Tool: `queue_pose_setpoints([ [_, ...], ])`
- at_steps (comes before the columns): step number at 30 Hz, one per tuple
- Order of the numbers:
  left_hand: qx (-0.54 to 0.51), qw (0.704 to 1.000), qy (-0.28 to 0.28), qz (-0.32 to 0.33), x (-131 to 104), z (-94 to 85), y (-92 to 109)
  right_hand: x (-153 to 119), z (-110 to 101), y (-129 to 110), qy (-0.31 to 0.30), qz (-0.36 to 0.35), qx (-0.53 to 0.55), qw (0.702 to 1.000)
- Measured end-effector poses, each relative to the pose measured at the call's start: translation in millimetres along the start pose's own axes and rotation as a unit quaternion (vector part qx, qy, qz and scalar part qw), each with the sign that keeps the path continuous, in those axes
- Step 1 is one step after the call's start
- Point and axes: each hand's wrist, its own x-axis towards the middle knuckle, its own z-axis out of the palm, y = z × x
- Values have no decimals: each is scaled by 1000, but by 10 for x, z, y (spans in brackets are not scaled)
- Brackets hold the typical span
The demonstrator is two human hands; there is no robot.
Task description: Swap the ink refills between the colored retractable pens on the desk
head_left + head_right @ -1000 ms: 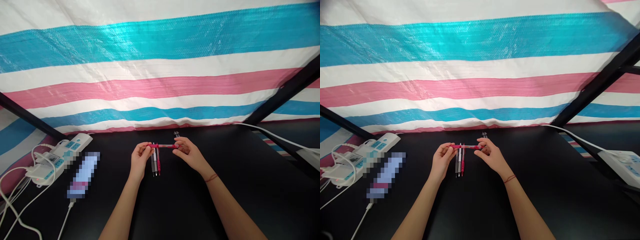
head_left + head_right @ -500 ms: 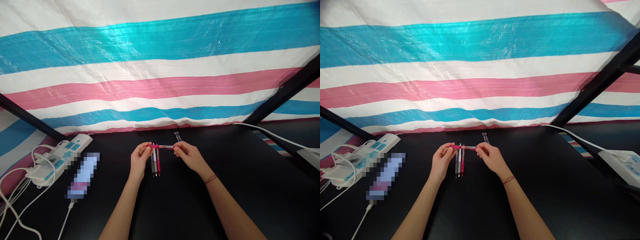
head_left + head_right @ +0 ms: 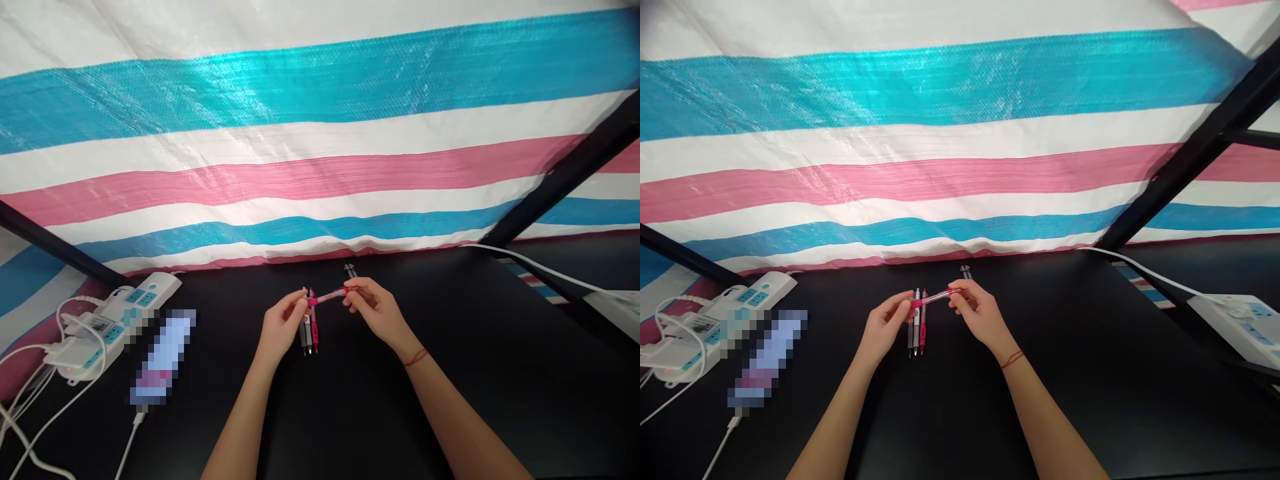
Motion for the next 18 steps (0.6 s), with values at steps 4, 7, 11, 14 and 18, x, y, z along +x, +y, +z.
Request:
queue_pose_setpoints([
  [4,181,977,-74,89,-14,-31,-6,3,-18,-32,-14,-17,15,1000],
  [7,189,972,-55,132,-12,-43,-3,4,-31,-57,-23,-21,27,999],
  [11,152,979,-31,131,-37,18,34,13,-56,-65,5,-6,15,1000],
  [14,98,990,-40,92,-91,122,56,27,-32,-51,41,16,30,999],
  [18,65,991,-112,36,-190,278,50,33,67,-53,89,29,114,989],
])
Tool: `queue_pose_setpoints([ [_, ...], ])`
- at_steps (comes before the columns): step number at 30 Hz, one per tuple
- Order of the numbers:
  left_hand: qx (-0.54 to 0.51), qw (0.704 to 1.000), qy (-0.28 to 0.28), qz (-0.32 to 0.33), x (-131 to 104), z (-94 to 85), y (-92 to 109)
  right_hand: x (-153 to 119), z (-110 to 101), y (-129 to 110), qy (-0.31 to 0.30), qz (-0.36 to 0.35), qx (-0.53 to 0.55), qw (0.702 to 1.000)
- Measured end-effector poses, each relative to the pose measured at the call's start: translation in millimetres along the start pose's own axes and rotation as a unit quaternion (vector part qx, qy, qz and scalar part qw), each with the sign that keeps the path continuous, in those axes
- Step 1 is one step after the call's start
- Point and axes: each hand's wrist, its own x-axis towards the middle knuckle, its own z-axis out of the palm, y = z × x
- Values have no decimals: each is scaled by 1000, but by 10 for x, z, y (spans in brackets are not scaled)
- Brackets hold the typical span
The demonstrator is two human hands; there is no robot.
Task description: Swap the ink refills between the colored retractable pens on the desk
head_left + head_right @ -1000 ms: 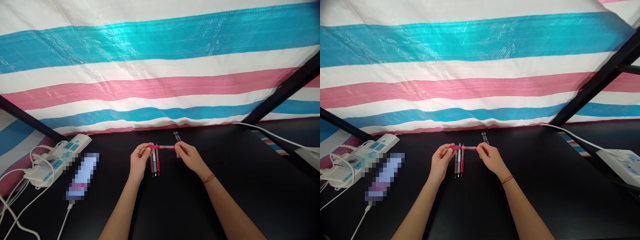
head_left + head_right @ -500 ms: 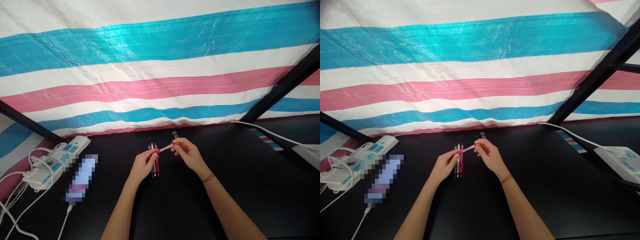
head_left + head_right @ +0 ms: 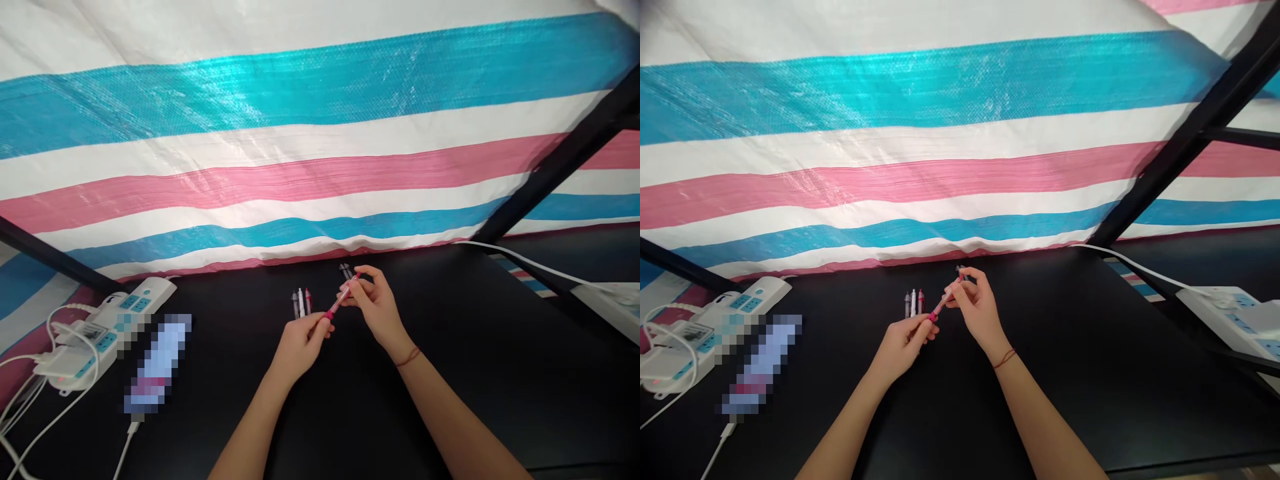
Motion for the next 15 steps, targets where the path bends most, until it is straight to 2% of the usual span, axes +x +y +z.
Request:
queue_pose_setpoints([
  [4,-43,996,-66,-46,-50,162,2,-28,53,-41,-2,2,5,1000],
  [10,-195,969,-81,-130,-62,271,-9,-32,-28,-98,-102,27,4,994],
  [15,-229,957,-92,-153,-49,265,-2,-23,-77,-113,-107,53,7,993],
])
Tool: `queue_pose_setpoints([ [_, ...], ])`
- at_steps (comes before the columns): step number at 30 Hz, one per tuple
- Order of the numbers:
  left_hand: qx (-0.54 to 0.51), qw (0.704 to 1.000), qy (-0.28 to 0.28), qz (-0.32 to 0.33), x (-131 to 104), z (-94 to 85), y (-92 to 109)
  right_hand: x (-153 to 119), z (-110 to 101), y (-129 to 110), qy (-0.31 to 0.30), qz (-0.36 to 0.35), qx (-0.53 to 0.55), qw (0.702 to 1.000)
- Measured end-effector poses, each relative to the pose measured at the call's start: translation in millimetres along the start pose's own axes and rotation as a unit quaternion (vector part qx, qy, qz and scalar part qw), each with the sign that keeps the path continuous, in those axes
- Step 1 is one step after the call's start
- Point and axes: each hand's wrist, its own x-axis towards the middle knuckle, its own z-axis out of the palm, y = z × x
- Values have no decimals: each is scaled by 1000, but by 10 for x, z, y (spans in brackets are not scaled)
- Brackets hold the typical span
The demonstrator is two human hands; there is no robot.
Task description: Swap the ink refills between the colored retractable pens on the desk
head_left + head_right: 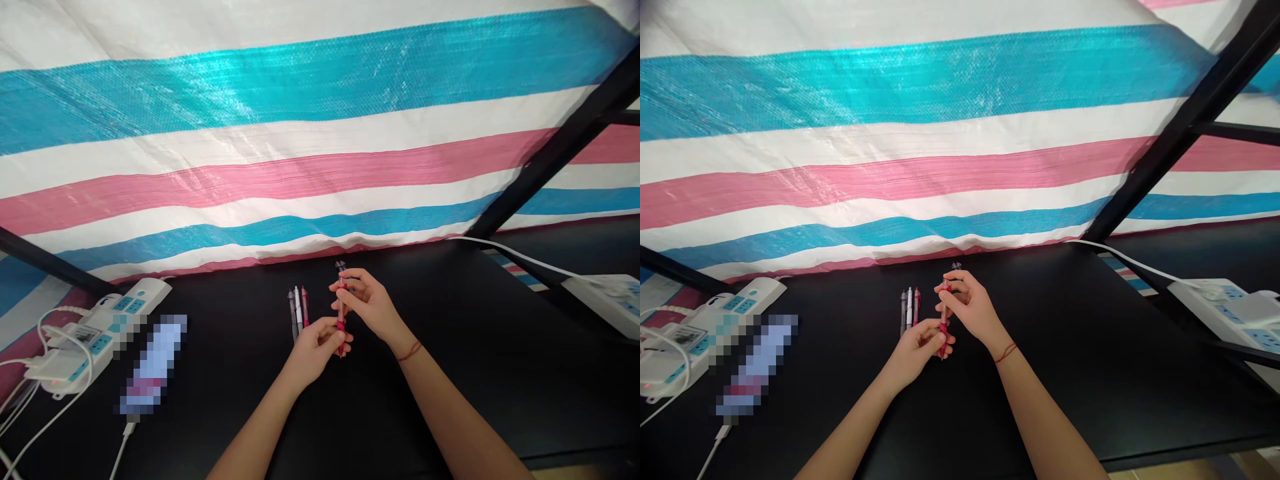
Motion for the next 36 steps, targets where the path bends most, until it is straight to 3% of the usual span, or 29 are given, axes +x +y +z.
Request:
queue_pose_setpoints([
  [10,-31,999,-30,-28,4,17,-21,-22,18,-55,-27,13,10,1000],
  [19,61,997,31,33,-15,32,68,-16,29,-24,-11,23,5,1000],
  [36,94,994,23,50,-7,2,82,-33,42,-42,10,-11,6,1000],
])
